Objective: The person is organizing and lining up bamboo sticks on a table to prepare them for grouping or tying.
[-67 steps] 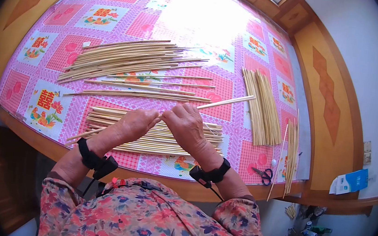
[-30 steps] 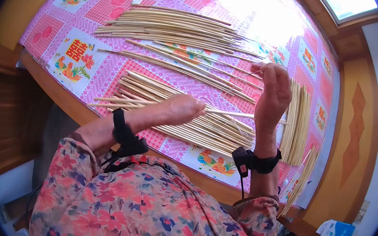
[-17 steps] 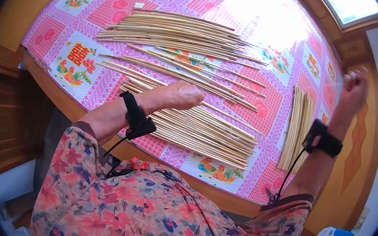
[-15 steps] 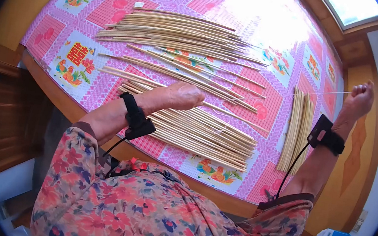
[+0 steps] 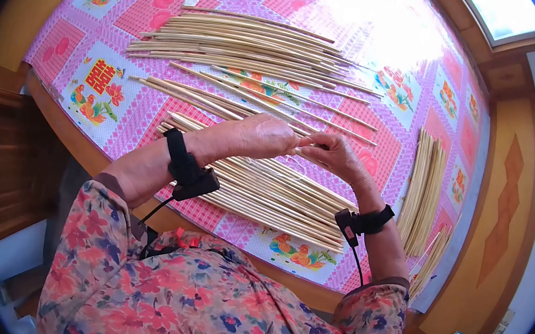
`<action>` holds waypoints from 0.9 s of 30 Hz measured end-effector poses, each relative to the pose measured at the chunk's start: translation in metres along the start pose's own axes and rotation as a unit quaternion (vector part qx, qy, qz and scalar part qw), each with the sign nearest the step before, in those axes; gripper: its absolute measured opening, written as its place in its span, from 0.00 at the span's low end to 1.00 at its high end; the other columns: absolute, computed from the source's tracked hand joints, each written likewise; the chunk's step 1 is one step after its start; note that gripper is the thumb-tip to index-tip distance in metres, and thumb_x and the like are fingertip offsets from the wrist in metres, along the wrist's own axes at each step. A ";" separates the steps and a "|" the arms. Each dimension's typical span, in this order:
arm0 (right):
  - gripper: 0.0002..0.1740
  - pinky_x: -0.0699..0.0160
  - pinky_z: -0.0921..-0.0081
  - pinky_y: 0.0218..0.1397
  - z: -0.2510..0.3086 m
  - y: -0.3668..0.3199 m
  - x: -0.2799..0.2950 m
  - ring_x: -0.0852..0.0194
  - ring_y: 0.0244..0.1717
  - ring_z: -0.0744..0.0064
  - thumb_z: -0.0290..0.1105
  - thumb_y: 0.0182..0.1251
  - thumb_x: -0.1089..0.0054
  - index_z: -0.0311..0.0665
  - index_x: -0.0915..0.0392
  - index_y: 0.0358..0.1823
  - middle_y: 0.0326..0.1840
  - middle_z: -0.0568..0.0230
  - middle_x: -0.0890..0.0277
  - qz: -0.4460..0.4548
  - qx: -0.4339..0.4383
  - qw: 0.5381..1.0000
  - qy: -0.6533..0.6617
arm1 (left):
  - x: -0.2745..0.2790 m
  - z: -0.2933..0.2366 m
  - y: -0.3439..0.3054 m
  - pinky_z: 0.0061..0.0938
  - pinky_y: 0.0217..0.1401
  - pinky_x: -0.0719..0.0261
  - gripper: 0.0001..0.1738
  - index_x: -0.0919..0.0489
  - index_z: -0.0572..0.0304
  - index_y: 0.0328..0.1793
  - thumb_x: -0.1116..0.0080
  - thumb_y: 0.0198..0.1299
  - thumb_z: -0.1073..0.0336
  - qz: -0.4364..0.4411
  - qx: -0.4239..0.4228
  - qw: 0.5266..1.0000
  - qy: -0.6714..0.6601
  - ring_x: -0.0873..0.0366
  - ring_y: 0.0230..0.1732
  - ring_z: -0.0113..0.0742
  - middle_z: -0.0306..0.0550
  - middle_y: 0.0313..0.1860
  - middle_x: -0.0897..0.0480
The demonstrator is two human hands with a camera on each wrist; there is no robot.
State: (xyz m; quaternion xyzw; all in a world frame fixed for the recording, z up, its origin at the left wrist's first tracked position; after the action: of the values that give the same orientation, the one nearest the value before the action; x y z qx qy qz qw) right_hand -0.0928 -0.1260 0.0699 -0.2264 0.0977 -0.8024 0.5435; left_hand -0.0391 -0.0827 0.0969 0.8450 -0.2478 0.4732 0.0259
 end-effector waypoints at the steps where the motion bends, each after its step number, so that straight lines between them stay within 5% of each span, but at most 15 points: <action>1: 0.10 0.38 0.84 0.26 -0.005 0.001 -0.001 0.40 0.25 0.89 0.31 0.58 0.40 0.35 0.21 0.39 0.21 0.77 0.32 0.002 -0.002 1.000 0.002 | 0.002 0.000 0.000 0.44 0.33 0.28 0.15 0.26 0.61 0.32 0.53 0.60 0.56 -0.005 -0.004 1.000 0.003 0.24 0.30 0.53 0.55 0.23 0.23; 7: 0.06 0.34 0.77 0.28 0.019 -0.003 0.006 0.33 0.24 0.79 0.29 0.55 0.40 0.34 0.25 0.29 0.21 0.66 0.32 -0.065 0.072 0.985 -0.145 | -0.005 0.009 0.005 0.43 0.35 0.28 0.15 0.24 0.62 0.32 0.52 0.58 0.57 0.011 -0.012 0.999 -0.030 0.24 0.31 0.54 0.56 0.24 0.23; 10: 0.05 0.31 0.66 0.30 0.061 -0.021 0.013 0.30 0.29 0.57 0.28 0.54 0.43 0.37 0.29 0.28 0.26 0.58 0.34 -0.175 0.236 0.900 -0.322 | -0.019 0.014 0.006 0.43 0.35 0.28 0.15 0.24 0.62 0.31 0.52 0.58 0.57 0.030 -0.005 0.999 -0.044 0.24 0.32 0.54 0.56 0.25 0.23; 12: 0.03 0.30 0.68 0.29 0.075 -0.031 0.046 0.29 0.28 0.62 0.26 0.54 0.45 0.40 0.30 0.28 0.26 0.61 0.34 -0.276 0.265 0.824 -0.417 | -0.032 0.017 0.003 0.43 0.33 0.29 0.14 0.25 0.62 0.31 0.52 0.58 0.58 0.069 -0.003 0.998 -0.006 0.25 0.31 0.56 0.57 0.25 0.24; 15: 0.02 0.31 0.67 0.26 0.099 -0.072 0.144 0.29 0.25 0.60 0.28 0.59 0.49 0.39 0.28 0.29 0.26 0.60 0.30 -0.502 0.241 0.682 -0.474 | -0.060 0.036 0.005 0.44 0.32 0.30 0.14 0.25 0.62 0.32 0.52 0.58 0.58 0.047 -0.018 0.998 -0.045 0.26 0.30 0.56 0.57 0.25 0.24; 17: 0.04 0.30 0.68 0.28 0.086 -0.084 0.197 0.26 0.28 0.62 0.32 0.61 0.48 0.41 0.26 0.34 0.31 0.60 0.27 -0.528 0.134 0.703 -0.457 | -0.063 0.041 0.007 0.45 0.32 0.30 0.15 0.26 0.62 0.31 0.52 0.58 0.57 0.053 -0.006 0.997 -0.055 0.26 0.30 0.57 0.57 0.24 0.24; 19: 0.08 0.28 0.70 0.30 0.082 -0.075 0.184 0.26 0.29 0.61 0.35 0.61 0.46 0.42 0.25 0.39 0.31 0.61 0.26 -0.518 0.087 0.665 -0.532 | -0.057 0.041 0.012 0.44 0.32 0.30 0.16 0.27 0.63 0.29 0.53 0.59 0.56 0.036 -0.004 0.997 -0.063 0.26 0.31 0.57 0.57 0.24 0.25; 21: 0.10 0.27 0.73 0.31 0.058 -0.048 0.152 0.26 0.28 0.66 0.34 0.60 0.45 0.43 0.24 0.42 0.30 0.61 0.25 -0.446 0.081 0.759 -0.468 | -0.055 0.039 0.019 0.44 0.34 0.29 0.16 0.25 0.63 0.30 0.52 0.58 0.56 0.032 -0.010 0.998 -0.057 0.25 0.31 0.56 0.57 0.25 0.23; 22: 0.12 0.27 0.75 0.32 0.033 -0.032 0.126 0.26 0.29 0.71 0.30 0.59 0.44 0.41 0.25 0.45 0.31 0.57 0.25 -0.359 -0.035 0.890 -0.277 | -0.052 0.039 0.021 0.43 0.35 0.28 0.17 0.23 0.63 0.31 0.51 0.58 0.56 0.028 -0.013 0.998 -0.046 0.24 0.32 0.54 0.56 0.27 0.22; 23: 0.13 0.28 0.77 0.31 0.029 -0.016 0.093 0.28 0.28 0.76 0.26 0.56 0.42 0.40 0.24 0.45 0.30 0.58 0.25 -0.289 0.108 0.921 -0.239 | -0.051 0.038 0.022 0.43 0.35 0.28 0.17 0.23 0.63 0.31 0.51 0.58 0.56 0.030 -0.013 0.998 -0.047 0.24 0.32 0.54 0.56 0.27 0.22; 25: 0.13 0.29 0.78 0.30 0.005 0.008 0.028 0.30 0.27 0.78 0.26 0.54 0.39 0.38 0.23 0.43 0.28 0.60 0.26 -0.109 0.084 0.979 -0.149 | -0.049 0.036 0.022 0.43 0.36 0.28 0.16 0.23 0.63 0.31 0.52 0.58 0.56 0.035 -0.010 0.998 -0.049 0.24 0.32 0.54 0.56 0.26 0.22; 27: 0.11 0.31 0.79 0.28 -0.020 0.018 0.002 0.32 0.25 0.80 0.28 0.54 0.38 0.37 0.22 0.40 0.26 0.64 0.27 -0.057 0.057 0.993 -0.084 | -0.047 0.035 0.023 0.43 0.36 0.28 0.16 0.23 0.62 0.31 0.52 0.58 0.56 0.050 -0.002 0.997 -0.056 0.24 0.32 0.54 0.55 0.26 0.22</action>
State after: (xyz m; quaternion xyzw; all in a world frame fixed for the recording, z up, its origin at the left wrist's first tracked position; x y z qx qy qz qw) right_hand -0.0882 -0.1362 0.0456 -0.2669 -0.0069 -0.8146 0.5150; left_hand -0.0419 -0.0936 0.0350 0.8568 -0.2916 0.4252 -0.0097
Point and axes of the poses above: each hand's wrist, its own y-axis towards the middle knuckle, its own x-axis out of the back of the hand, z = x × y, the point moved 10 cm from there along y, towards the middle knuckle
